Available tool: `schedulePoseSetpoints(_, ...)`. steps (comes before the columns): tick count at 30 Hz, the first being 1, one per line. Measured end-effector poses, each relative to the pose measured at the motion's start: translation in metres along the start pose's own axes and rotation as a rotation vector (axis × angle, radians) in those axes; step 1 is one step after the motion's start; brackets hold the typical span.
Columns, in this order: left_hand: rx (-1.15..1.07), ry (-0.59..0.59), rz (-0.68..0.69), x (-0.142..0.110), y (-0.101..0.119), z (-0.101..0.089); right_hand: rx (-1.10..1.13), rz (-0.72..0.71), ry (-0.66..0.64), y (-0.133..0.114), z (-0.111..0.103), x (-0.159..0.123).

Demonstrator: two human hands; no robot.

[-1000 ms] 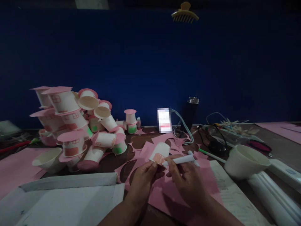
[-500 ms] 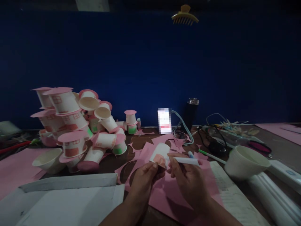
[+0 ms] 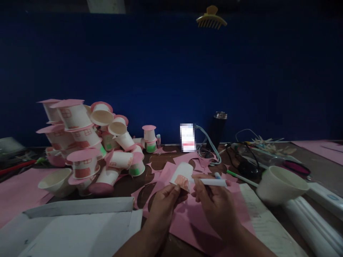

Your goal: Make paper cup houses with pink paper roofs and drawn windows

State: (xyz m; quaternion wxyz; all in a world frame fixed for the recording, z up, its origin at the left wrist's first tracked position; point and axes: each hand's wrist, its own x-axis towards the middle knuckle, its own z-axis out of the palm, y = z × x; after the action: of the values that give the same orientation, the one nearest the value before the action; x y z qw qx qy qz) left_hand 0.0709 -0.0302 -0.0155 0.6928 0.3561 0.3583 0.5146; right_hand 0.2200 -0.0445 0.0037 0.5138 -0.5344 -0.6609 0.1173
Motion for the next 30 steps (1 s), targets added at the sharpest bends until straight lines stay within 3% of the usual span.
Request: schedulePoseSetpoints(30,0.053,-0.048,0.004,0.0022,-0.001,-0.0009,-0.042,-0.071,0.053,-0.0035,-0.0025,0.002)
